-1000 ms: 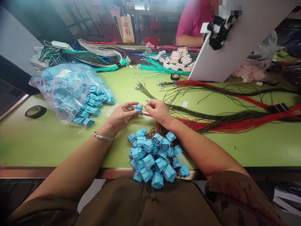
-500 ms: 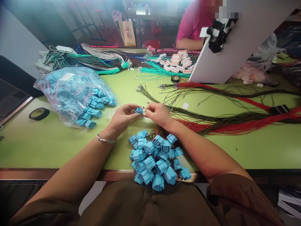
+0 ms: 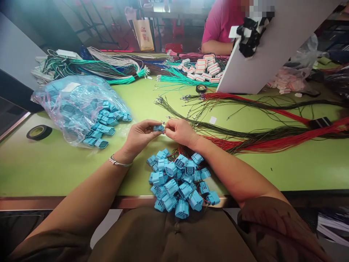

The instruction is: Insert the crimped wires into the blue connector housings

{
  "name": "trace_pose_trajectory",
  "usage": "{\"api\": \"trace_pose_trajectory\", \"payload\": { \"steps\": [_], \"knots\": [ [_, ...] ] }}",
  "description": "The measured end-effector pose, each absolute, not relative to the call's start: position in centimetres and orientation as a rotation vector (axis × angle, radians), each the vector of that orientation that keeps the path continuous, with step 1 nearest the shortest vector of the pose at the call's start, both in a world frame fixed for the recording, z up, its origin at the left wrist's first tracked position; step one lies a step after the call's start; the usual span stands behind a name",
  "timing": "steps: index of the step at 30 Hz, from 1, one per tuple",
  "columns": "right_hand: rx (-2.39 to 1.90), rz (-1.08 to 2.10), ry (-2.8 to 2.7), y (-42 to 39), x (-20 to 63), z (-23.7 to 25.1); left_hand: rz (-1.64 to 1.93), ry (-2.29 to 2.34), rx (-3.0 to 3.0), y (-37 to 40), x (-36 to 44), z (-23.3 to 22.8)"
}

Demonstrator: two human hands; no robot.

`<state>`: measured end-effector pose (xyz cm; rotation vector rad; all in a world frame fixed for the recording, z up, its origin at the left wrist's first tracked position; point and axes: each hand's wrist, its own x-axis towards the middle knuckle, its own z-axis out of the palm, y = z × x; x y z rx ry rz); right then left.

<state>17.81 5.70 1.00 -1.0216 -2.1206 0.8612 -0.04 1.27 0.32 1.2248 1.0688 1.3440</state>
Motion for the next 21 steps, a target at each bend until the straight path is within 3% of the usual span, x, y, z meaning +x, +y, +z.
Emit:
{"api": "trace_pose_trajectory", "payload": {
  "steps": [8, 15, 21],
  "knots": [
    [-1.173, 1.306, -1.766, 5.73, 17.72, 1.38, 1.382, 1.107, 1.143, 1.44, -0.12, 0.11],
    [-1.124, 1.062, -1.845, 5.93, 17.62, 1.12, 1.404, 1.141, 1.191, 1.42, -0.13, 0.11],
    [-1.126, 1.066, -1.925, 5.61, 17.54, 1.24, 1.430, 1.135, 1.269, 1.41, 0.02, -0.07]
  ]
}}
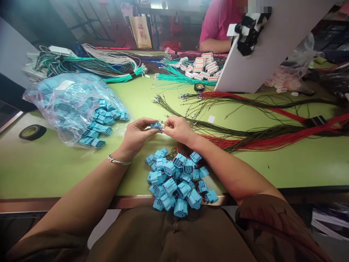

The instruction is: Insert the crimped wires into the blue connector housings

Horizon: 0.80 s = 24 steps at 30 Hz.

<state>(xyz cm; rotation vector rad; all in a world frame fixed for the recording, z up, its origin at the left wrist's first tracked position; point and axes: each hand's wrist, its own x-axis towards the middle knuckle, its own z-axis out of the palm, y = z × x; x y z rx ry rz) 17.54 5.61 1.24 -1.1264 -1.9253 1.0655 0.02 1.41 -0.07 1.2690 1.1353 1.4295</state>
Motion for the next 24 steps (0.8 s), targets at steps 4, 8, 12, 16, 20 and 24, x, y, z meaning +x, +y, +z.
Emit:
{"api": "trace_pose_trajectory", "payload": {
  "steps": [4, 8, 12, 16, 20, 24],
  "knots": [
    [-1.141, 1.076, -1.956, 5.7, 17.5, 1.0, 1.463, 1.103, 1.466, 1.3, 0.2, 0.1],
    [-1.153, 1.059, -1.990, 5.8, 17.4, 0.8, 1.433, 1.144, 1.374, 1.1, 0.7, 0.0],
    [-1.158, 1.064, -1.998, 5.5, 17.2, 0.7, 1.381, 1.204, 1.252, 1.0, 1.3, -0.1],
    [-1.139, 1.145, -1.996, 5.7, 17.7, 1.5, 1.382, 1.196, 1.171, 1.1, 1.0, 0.2],
    [-1.274, 0.964, -2.051, 8.2, 19.0, 3.0, 1.365, 1.112, 1.060, 1.3, 0.3, 0.6],
    [-1.703, 0.361, -2.280, 11.9, 19.0, 3.6, 1.323, 1.040, 0.970, 1.3, -0.1, 0.9]
  ]
}}
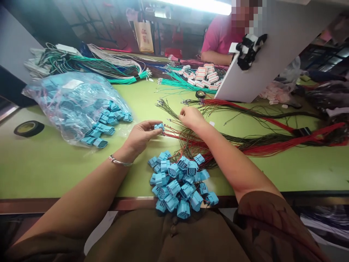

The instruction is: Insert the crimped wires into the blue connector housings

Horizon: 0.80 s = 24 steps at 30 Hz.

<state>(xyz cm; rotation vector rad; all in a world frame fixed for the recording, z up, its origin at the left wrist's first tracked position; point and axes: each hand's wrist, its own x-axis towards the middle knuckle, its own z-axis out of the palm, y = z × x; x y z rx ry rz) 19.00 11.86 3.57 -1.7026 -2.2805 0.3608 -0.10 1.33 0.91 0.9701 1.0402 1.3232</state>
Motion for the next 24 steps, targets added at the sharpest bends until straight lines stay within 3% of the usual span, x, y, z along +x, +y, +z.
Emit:
{"api": "trace_pose_trajectory", "payload": {
  "steps": [4, 12, 17, 24],
  "knots": [
    [-1.895, 0.235, -2.537, 14.3, 18.2, 3.1, 1.275, 0.961, 0.840, 1.2, -0.2, 1.3],
    [-1.719, 0.125, -2.420, 15.2, 20.0, 4.8, 1.248, 0.938, 0.745, 1.3, -0.4, 1.2],
    [-1.667, 0.262, -2.567, 13.8, 18.9, 4.6, 1.221, 0.984, 0.754, 1.2, -0.4, 1.1],
    [-1.740, -0.088, -2.538, 14.6, 19.0, 5.9, 1.217, 0.978, 0.779, 1.1, -0.4, 1.1]
  ]
}}
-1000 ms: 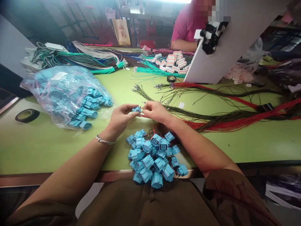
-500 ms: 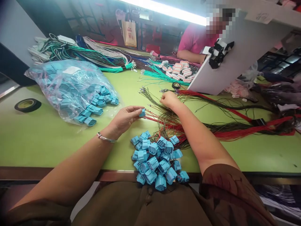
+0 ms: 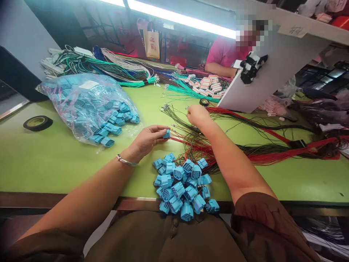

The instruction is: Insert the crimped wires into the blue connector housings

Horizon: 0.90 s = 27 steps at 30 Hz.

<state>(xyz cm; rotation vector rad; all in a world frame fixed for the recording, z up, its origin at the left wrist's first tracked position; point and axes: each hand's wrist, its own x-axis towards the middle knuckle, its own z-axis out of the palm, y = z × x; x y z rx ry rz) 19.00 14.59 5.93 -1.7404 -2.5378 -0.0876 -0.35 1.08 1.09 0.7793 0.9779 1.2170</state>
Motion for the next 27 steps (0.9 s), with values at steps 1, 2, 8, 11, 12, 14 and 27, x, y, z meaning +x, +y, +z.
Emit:
{"api": "trace_pose_trajectory", "payload": {
  "steps": [1, 2, 8, 11, 12, 14, 27],
  "knots": [
    [-1.735, -0.112, -2.453, 14.7, 19.4, 6.1, 1.221, 0.972, 0.783, 1.1, -0.3, 1.1],
    [-1.725, -0.124, -2.340, 14.7, 19.9, 6.2, 1.225, 0.969, 0.783, 1.1, -0.3, 1.0],
    [-1.683, 0.160, -2.321, 13.6, 20.2, 3.8, 1.234, 0.976, 0.770, 1.2, -0.3, 0.9],
    [-1.725, 0.042, -2.500, 13.2, 18.9, 3.5, 1.234, 0.987, 0.767, 1.2, -0.3, 1.0],
    [-1.739, -0.011, -2.506, 13.3, 18.5, 3.6, 1.233, 0.987, 0.769, 1.2, -0.4, 1.0],
    [-1.737, 0.019, -2.487, 13.5, 17.9, 4.2, 1.232, 0.977, 0.770, 1.2, -0.4, 1.0],
    [-1.166, 0.535, -2.319, 10.8, 9.2, 8.0, 1.267, 0.874, 0.717, 1.3, -0.2, 0.6]
  ]
}}
